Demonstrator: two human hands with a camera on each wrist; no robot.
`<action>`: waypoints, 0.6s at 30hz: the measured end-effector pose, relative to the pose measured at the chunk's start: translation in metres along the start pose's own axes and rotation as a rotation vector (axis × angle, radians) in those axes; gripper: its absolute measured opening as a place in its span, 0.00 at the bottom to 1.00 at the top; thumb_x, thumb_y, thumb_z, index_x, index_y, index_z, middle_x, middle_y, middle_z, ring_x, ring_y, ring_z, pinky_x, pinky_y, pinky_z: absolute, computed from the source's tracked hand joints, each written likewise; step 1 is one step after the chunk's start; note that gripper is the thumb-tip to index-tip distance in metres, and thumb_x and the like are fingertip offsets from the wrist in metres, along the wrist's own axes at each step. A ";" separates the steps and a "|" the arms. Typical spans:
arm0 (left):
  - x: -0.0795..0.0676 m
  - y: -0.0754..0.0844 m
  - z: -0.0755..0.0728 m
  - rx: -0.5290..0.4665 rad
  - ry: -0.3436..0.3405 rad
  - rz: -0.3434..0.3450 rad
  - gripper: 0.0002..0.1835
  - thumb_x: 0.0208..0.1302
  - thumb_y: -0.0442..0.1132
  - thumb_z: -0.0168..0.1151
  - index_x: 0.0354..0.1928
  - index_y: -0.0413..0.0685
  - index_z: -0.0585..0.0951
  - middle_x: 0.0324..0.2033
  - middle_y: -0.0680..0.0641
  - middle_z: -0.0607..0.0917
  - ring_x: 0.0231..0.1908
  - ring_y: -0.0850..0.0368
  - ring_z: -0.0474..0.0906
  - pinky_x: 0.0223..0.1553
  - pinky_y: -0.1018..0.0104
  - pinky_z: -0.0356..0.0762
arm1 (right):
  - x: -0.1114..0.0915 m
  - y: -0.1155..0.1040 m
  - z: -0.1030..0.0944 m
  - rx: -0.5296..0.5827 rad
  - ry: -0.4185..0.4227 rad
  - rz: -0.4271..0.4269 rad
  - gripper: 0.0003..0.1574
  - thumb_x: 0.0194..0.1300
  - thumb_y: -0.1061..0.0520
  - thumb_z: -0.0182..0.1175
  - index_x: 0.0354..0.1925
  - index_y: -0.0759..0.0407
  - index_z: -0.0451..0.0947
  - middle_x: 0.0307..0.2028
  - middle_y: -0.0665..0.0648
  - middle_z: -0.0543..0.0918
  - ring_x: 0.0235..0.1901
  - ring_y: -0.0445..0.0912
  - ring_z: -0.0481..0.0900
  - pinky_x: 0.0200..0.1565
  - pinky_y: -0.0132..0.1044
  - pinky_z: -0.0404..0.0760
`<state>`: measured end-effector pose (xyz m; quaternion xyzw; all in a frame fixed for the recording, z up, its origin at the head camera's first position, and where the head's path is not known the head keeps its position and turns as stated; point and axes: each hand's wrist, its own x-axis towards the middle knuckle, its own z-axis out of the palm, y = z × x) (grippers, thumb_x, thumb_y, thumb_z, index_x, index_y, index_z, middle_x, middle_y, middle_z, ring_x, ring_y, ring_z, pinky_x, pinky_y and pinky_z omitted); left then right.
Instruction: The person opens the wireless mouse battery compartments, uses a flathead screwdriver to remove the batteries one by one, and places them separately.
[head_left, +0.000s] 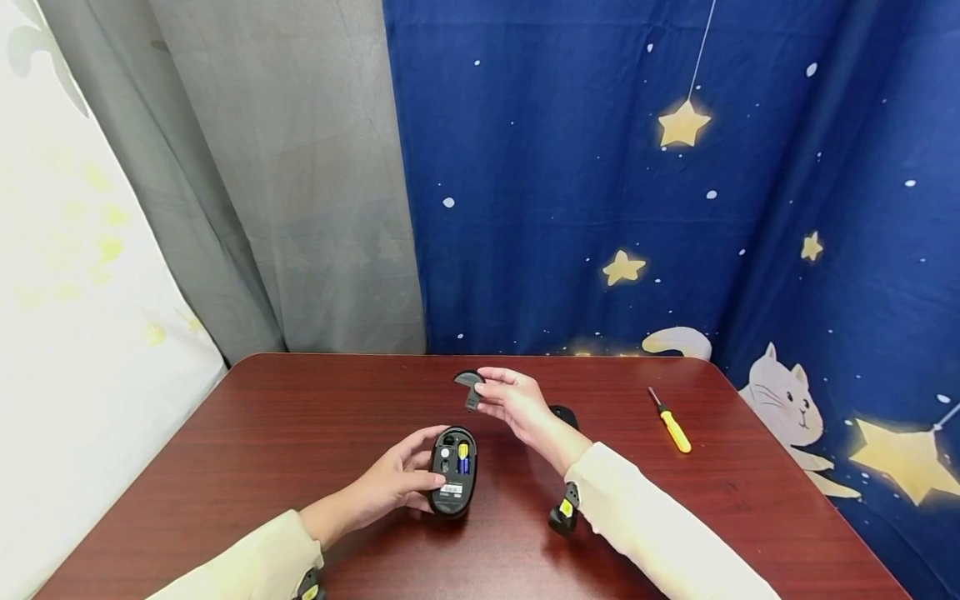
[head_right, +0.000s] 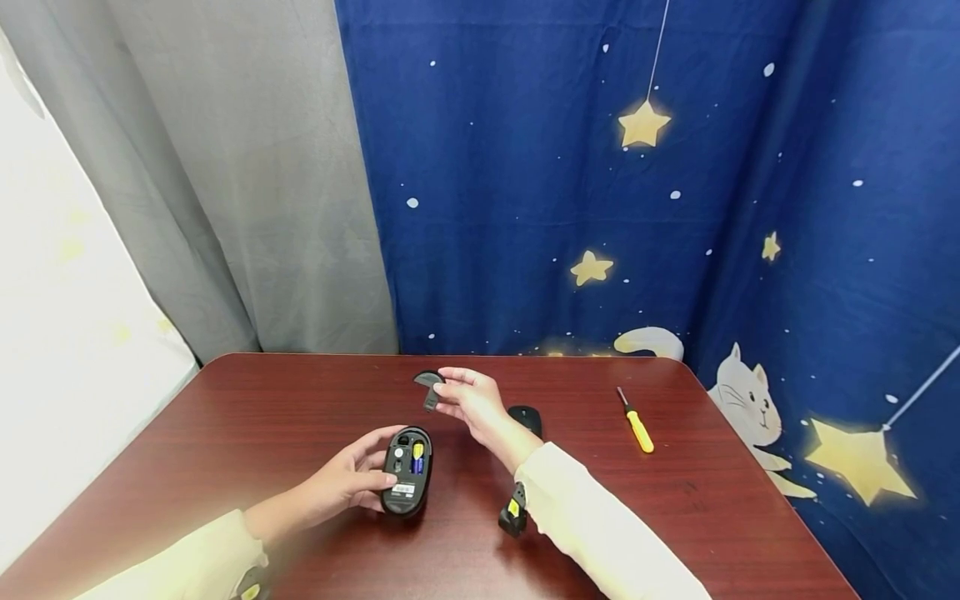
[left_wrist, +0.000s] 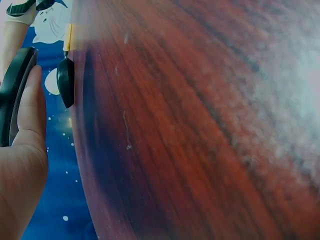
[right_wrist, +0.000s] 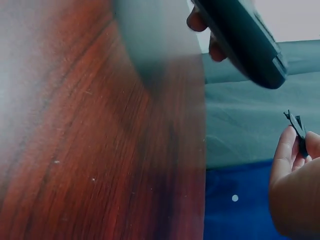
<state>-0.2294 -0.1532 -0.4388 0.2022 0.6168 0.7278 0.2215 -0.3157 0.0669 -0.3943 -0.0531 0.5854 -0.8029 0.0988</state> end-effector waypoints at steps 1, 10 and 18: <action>0.000 0.000 0.000 0.000 0.000 0.002 0.39 0.65 0.28 0.59 0.73 0.46 0.53 0.56 0.33 0.75 0.46 0.41 0.81 0.39 0.49 0.82 | 0.002 0.001 0.001 -0.006 0.012 -0.001 0.23 0.61 0.72 0.60 0.55 0.73 0.73 0.35 0.56 0.81 0.29 0.44 0.83 0.34 0.35 0.84; -0.002 0.001 -0.001 -0.008 0.002 0.005 0.39 0.65 0.27 0.59 0.74 0.45 0.52 0.55 0.33 0.76 0.46 0.41 0.81 0.40 0.49 0.82 | 0.025 0.023 0.001 -0.044 0.088 0.012 0.23 0.58 0.77 0.59 0.54 0.77 0.73 0.34 0.58 0.80 0.29 0.44 0.82 0.35 0.35 0.84; -0.003 0.002 -0.004 -0.015 0.008 0.001 0.39 0.65 0.27 0.59 0.74 0.46 0.52 0.57 0.32 0.75 0.47 0.40 0.81 0.41 0.46 0.81 | 0.035 0.035 0.003 -0.082 0.085 0.067 0.26 0.55 0.80 0.57 0.55 0.78 0.72 0.36 0.60 0.81 0.28 0.44 0.81 0.35 0.35 0.84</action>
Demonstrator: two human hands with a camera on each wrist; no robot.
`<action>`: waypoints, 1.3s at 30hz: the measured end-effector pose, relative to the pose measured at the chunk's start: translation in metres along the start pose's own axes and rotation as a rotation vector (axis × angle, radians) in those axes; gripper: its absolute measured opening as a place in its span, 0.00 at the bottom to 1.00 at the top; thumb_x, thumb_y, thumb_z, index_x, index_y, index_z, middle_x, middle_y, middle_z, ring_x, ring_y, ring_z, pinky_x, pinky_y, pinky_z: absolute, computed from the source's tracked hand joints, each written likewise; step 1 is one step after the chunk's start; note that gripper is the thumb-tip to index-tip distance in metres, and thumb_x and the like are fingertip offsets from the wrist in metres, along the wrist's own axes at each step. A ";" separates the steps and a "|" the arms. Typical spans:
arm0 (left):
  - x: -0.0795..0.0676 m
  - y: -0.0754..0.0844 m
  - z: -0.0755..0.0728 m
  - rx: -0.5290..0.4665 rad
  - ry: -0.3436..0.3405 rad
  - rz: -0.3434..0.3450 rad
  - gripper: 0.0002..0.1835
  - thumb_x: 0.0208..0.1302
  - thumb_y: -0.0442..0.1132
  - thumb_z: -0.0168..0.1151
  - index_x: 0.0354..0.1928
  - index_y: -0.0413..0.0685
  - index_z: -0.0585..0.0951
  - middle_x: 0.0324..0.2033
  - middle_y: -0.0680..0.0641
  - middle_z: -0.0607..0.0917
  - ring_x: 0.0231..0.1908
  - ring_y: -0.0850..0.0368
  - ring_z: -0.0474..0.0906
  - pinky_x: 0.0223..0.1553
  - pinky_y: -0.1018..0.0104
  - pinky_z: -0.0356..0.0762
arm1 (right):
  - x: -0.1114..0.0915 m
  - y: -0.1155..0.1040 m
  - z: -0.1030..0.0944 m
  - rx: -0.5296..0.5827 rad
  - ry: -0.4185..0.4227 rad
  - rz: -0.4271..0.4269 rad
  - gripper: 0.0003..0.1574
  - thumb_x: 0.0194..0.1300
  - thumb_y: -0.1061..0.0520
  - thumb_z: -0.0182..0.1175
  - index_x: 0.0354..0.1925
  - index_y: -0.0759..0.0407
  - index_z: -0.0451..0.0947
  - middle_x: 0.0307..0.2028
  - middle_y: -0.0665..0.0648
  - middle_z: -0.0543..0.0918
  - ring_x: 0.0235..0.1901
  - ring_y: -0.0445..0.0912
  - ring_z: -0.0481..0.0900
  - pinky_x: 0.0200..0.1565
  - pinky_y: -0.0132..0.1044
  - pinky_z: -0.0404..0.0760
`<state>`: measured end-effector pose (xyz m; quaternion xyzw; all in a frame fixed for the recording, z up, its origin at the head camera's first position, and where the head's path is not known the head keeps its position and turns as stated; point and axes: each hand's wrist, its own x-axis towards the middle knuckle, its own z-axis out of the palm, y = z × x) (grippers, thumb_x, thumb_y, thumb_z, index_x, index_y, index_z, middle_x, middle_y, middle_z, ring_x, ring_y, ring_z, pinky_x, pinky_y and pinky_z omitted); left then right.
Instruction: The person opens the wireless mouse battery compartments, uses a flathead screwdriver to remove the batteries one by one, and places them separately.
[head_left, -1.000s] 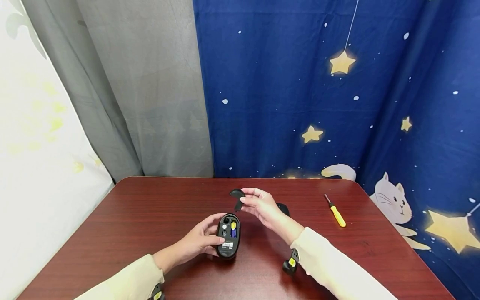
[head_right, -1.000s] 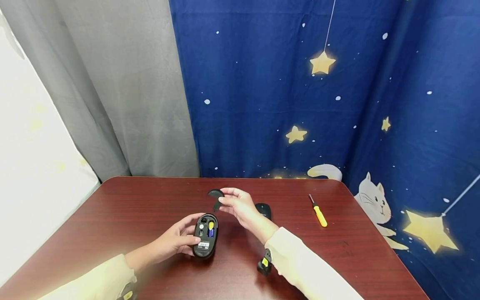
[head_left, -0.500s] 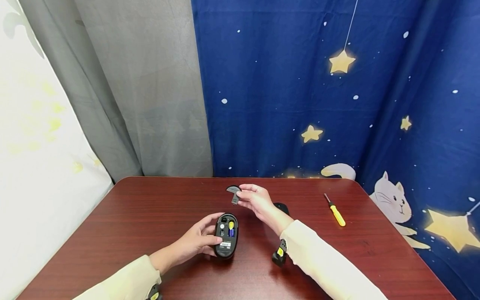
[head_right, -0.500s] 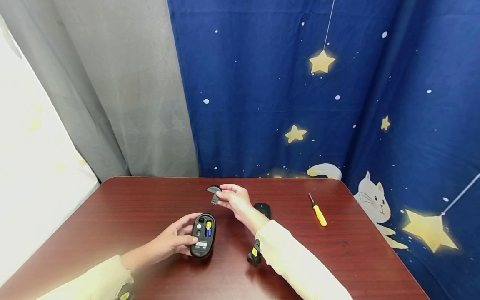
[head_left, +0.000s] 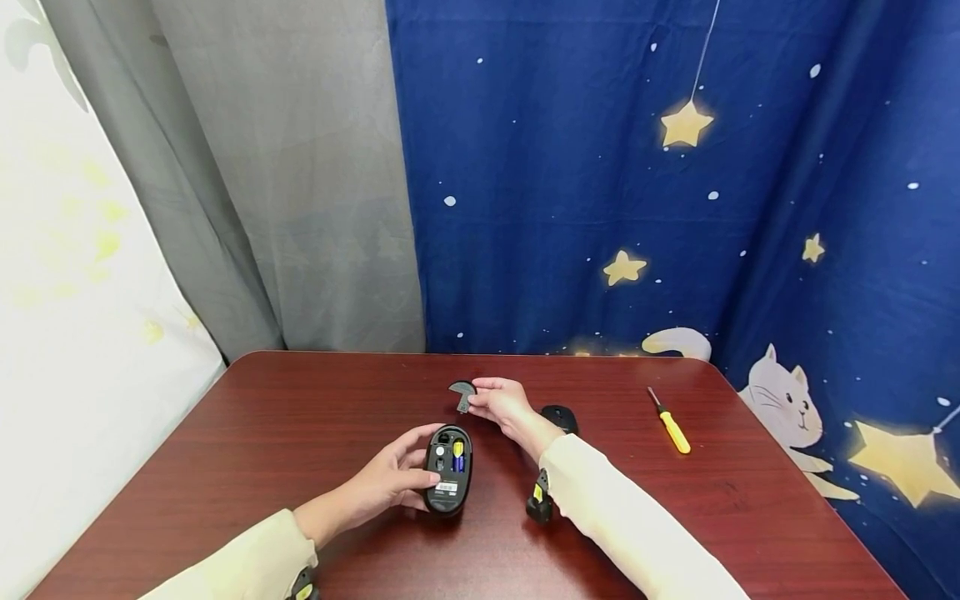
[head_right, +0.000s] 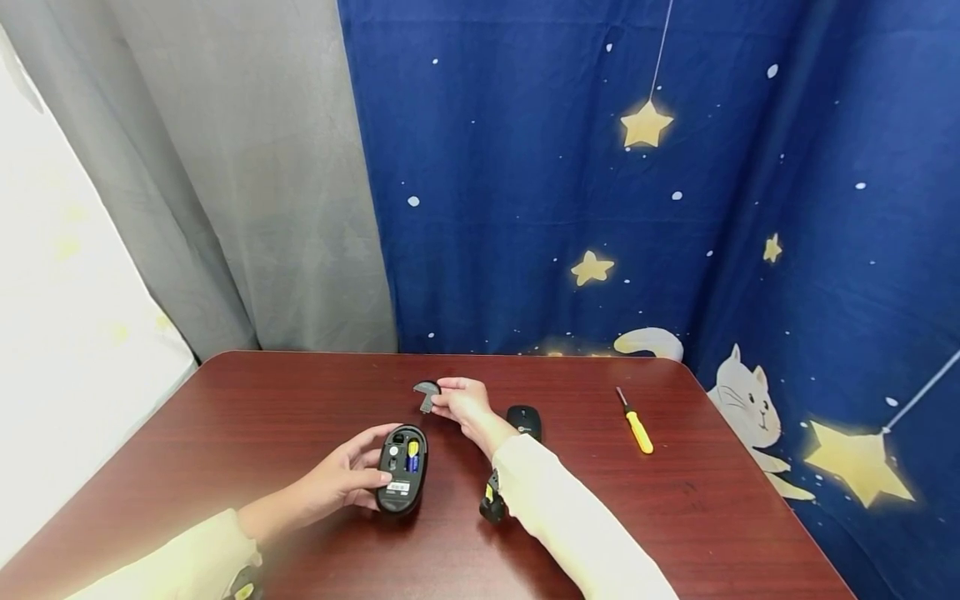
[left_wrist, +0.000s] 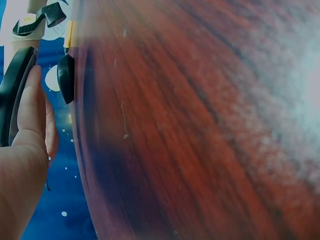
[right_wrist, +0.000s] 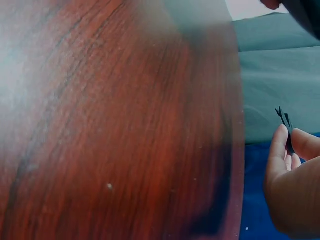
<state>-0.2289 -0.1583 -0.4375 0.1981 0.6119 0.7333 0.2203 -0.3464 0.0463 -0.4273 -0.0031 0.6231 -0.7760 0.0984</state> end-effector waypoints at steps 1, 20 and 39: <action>0.000 0.000 0.000 0.001 0.000 -0.001 0.39 0.65 0.27 0.59 0.74 0.46 0.52 0.57 0.32 0.75 0.47 0.40 0.80 0.41 0.46 0.81 | 0.001 0.001 0.000 -0.011 0.000 0.005 0.26 0.55 0.80 0.57 0.55 0.78 0.72 0.37 0.61 0.81 0.28 0.44 0.81 0.36 0.36 0.84; -0.003 0.001 -0.003 0.005 -0.001 -0.006 0.39 0.65 0.28 0.58 0.74 0.45 0.52 0.58 0.32 0.74 0.47 0.41 0.80 0.41 0.46 0.81 | 0.008 0.027 0.009 -0.208 0.079 0.039 0.21 0.54 0.79 0.61 0.48 0.76 0.78 0.38 0.67 0.83 0.25 0.44 0.84 0.34 0.37 0.84; -0.006 0.002 -0.002 0.011 0.011 -0.017 0.39 0.65 0.29 0.59 0.74 0.44 0.51 0.56 0.33 0.76 0.46 0.42 0.81 0.40 0.50 0.82 | 0.006 0.027 0.015 -0.552 0.188 -0.073 0.17 0.49 0.71 0.71 0.41 0.65 0.85 0.34 0.57 0.86 0.32 0.43 0.82 0.31 0.31 0.82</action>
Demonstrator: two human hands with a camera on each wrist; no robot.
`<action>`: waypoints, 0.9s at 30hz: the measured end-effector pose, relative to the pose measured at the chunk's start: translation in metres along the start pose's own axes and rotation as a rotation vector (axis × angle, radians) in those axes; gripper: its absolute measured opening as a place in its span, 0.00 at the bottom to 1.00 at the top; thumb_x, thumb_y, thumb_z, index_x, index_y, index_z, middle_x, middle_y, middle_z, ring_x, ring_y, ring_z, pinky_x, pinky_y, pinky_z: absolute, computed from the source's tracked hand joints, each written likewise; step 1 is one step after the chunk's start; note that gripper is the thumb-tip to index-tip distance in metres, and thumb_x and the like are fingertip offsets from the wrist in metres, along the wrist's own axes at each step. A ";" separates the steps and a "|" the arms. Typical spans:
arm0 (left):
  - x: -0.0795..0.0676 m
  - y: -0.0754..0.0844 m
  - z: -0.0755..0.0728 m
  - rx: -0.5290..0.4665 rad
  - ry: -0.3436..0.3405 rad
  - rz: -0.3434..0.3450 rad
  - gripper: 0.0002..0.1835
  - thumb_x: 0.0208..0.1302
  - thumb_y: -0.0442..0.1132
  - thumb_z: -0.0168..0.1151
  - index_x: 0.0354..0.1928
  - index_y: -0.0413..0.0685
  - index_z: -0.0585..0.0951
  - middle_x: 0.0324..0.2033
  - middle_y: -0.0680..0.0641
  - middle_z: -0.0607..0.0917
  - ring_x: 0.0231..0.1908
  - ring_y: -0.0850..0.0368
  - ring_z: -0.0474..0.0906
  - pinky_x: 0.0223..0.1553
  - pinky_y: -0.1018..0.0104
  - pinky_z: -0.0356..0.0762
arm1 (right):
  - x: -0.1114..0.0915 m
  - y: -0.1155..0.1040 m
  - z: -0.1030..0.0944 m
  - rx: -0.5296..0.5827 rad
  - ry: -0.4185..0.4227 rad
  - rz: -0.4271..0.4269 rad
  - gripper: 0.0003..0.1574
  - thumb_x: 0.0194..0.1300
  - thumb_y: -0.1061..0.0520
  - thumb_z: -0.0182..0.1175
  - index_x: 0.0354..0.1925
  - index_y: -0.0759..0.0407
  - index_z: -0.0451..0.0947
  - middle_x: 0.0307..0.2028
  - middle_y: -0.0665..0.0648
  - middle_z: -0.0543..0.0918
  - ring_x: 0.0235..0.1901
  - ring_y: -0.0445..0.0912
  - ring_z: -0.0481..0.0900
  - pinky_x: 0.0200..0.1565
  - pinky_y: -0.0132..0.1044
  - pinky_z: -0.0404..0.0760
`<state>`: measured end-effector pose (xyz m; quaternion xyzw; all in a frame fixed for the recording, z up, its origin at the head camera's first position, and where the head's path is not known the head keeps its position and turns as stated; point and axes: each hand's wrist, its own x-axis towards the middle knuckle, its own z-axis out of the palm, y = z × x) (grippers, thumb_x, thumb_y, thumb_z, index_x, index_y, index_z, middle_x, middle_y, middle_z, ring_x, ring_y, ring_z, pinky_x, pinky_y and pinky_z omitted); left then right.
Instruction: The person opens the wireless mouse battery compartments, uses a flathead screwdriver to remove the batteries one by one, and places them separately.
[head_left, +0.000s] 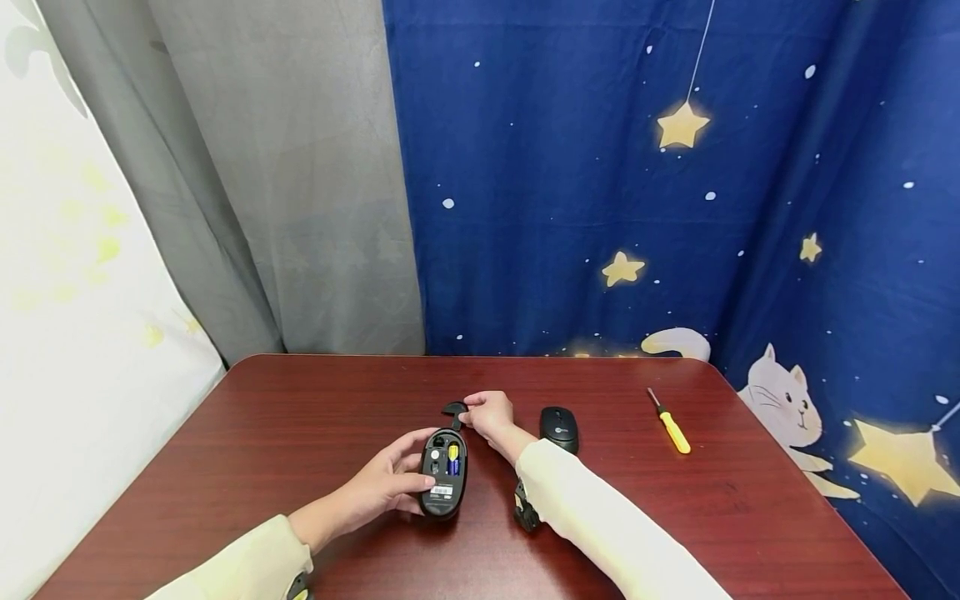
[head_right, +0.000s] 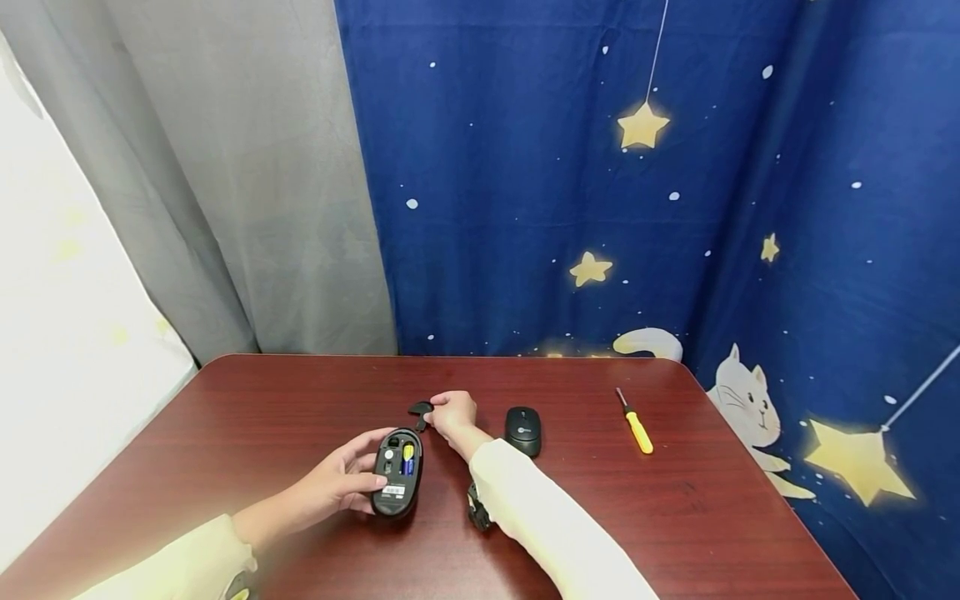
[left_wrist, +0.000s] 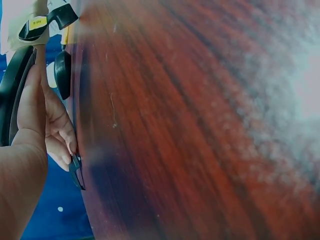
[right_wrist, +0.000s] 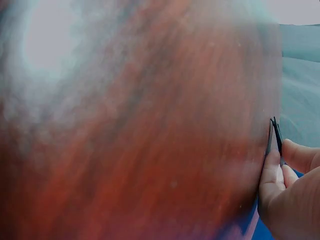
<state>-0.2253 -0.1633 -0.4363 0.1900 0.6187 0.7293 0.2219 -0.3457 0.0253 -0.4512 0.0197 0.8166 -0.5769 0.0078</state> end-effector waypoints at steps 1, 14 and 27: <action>0.000 0.000 0.000 0.001 0.001 -0.001 0.39 0.65 0.29 0.59 0.74 0.44 0.51 0.56 0.33 0.76 0.46 0.42 0.81 0.40 0.50 0.82 | 0.000 0.000 0.000 -0.011 0.005 -0.004 0.17 0.49 0.70 0.71 0.41 0.64 0.86 0.34 0.57 0.86 0.32 0.43 0.82 0.31 0.32 0.81; -0.001 -0.001 -0.001 0.008 -0.007 0.004 0.39 0.65 0.28 0.58 0.73 0.43 0.51 0.55 0.33 0.76 0.45 0.42 0.81 0.39 0.52 0.82 | -0.002 -0.001 0.001 -0.071 0.052 -0.023 0.18 0.47 0.69 0.73 0.40 0.63 0.86 0.33 0.55 0.86 0.38 0.47 0.82 0.41 0.37 0.81; 0.000 -0.003 -0.002 0.016 -0.014 0.010 0.38 0.66 0.29 0.58 0.73 0.44 0.52 0.55 0.33 0.76 0.45 0.42 0.81 0.39 0.51 0.83 | -0.002 0.000 -0.004 0.017 0.006 -0.008 0.20 0.51 0.70 0.70 0.45 0.67 0.83 0.37 0.59 0.86 0.35 0.46 0.83 0.34 0.33 0.82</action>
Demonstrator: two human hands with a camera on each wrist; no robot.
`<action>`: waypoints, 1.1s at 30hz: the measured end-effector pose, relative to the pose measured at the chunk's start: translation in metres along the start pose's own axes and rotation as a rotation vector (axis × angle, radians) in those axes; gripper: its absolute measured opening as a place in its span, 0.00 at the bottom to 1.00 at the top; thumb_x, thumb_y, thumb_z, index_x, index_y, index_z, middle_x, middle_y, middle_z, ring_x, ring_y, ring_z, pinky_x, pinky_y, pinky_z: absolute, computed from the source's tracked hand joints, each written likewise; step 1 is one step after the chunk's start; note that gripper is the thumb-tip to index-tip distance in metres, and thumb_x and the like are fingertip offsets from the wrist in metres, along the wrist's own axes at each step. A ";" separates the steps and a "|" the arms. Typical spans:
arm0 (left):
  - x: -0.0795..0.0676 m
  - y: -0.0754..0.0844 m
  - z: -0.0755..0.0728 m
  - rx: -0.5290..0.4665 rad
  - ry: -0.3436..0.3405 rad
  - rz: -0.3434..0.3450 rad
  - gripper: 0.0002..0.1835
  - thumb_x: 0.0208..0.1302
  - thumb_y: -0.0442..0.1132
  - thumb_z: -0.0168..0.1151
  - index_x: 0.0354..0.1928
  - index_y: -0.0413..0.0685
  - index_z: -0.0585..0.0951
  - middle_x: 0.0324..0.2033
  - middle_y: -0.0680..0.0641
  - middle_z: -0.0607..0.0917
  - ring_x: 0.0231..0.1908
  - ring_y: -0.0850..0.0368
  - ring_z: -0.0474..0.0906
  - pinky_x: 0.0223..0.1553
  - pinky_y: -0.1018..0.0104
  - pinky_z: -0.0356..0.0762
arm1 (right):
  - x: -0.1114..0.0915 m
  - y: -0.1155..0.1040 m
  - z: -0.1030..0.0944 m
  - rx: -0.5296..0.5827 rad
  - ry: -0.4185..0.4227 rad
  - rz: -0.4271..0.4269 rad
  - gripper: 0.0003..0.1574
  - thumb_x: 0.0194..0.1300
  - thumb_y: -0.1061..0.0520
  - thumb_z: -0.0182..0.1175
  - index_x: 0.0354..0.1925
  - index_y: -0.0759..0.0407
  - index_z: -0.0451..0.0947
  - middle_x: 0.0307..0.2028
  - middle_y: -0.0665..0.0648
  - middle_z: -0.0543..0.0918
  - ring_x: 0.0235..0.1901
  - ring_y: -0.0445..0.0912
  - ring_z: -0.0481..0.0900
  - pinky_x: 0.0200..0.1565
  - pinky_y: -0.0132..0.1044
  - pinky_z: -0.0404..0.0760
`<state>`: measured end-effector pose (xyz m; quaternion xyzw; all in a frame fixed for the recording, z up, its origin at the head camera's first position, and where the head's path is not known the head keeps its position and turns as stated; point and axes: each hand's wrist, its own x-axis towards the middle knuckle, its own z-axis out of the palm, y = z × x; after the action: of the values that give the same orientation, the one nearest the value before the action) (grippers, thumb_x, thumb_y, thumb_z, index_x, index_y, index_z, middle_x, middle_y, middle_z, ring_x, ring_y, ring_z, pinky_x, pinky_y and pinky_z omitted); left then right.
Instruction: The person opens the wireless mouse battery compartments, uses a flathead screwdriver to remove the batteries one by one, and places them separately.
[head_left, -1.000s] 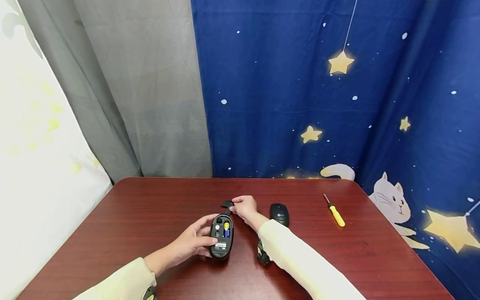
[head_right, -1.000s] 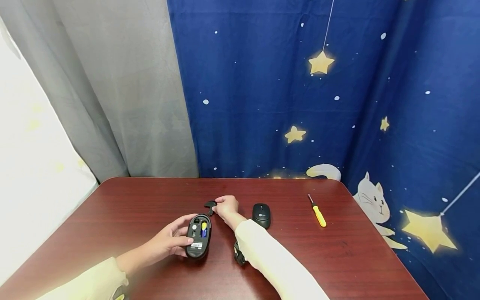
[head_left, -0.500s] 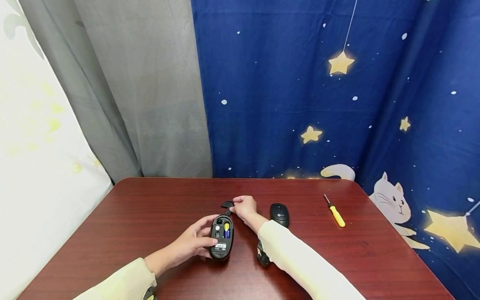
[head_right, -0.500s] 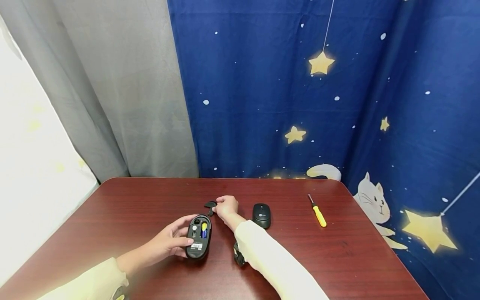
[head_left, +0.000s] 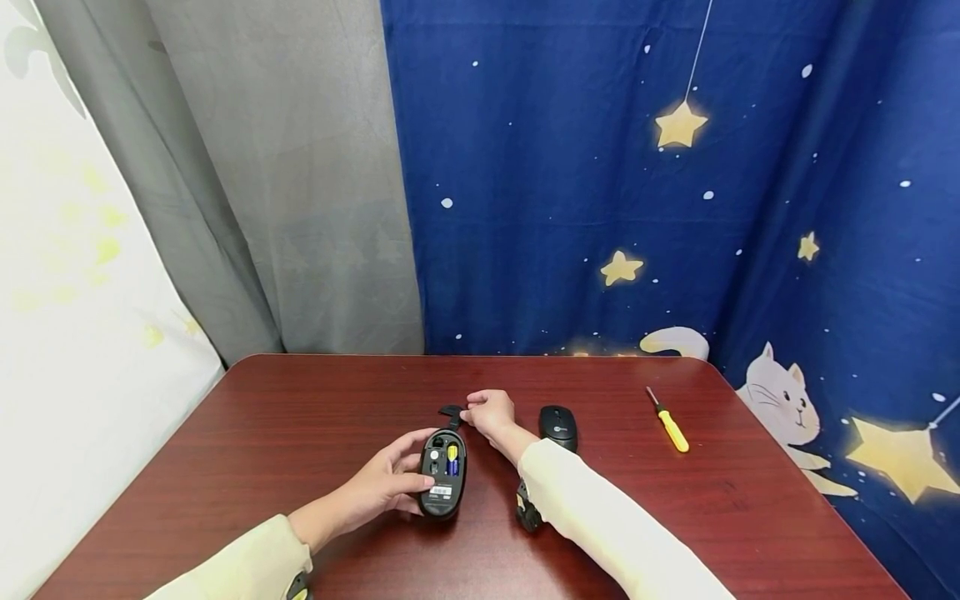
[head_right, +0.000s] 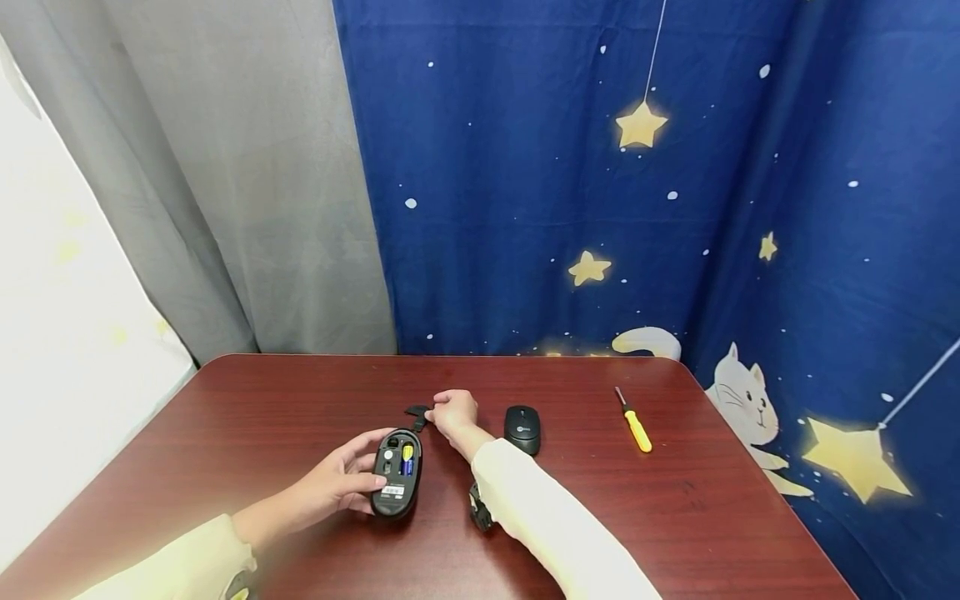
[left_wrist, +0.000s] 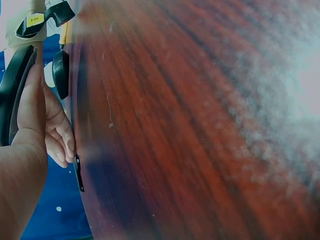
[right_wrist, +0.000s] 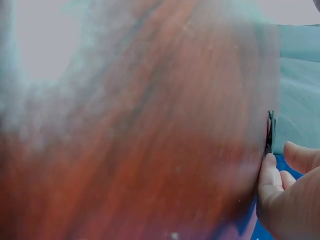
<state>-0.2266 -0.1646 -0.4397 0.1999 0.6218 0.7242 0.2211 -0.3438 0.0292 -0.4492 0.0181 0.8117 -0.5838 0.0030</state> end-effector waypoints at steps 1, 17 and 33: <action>0.000 0.000 0.000 -0.001 -0.002 -0.001 0.38 0.66 0.29 0.58 0.73 0.44 0.51 0.55 0.33 0.76 0.45 0.42 0.81 0.39 0.51 0.82 | 0.000 0.000 -0.001 0.015 -0.007 0.007 0.20 0.51 0.70 0.70 0.46 0.68 0.83 0.38 0.60 0.86 0.35 0.45 0.83 0.34 0.33 0.82; 0.001 0.002 0.000 -0.004 0.001 -0.004 0.39 0.65 0.28 0.58 0.74 0.45 0.52 0.56 0.32 0.75 0.46 0.41 0.81 0.39 0.49 0.82 | 0.005 -0.020 -0.034 0.227 -0.072 0.043 0.24 0.57 0.72 0.64 0.54 0.74 0.76 0.40 0.66 0.85 0.42 0.57 0.84 0.45 0.45 0.82; 0.005 0.000 0.004 -0.026 -0.007 0.004 0.38 0.65 0.27 0.58 0.74 0.45 0.53 0.57 0.32 0.75 0.46 0.41 0.81 0.40 0.48 0.82 | 0.009 -0.019 -0.123 0.331 -0.059 0.040 0.27 0.60 0.72 0.61 0.59 0.75 0.72 0.49 0.71 0.81 0.47 0.55 0.82 0.52 0.47 0.77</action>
<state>-0.2288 -0.1587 -0.4390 0.2011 0.6110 0.7321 0.2244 -0.3518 0.1400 -0.3922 0.0176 0.7035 -0.7096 0.0354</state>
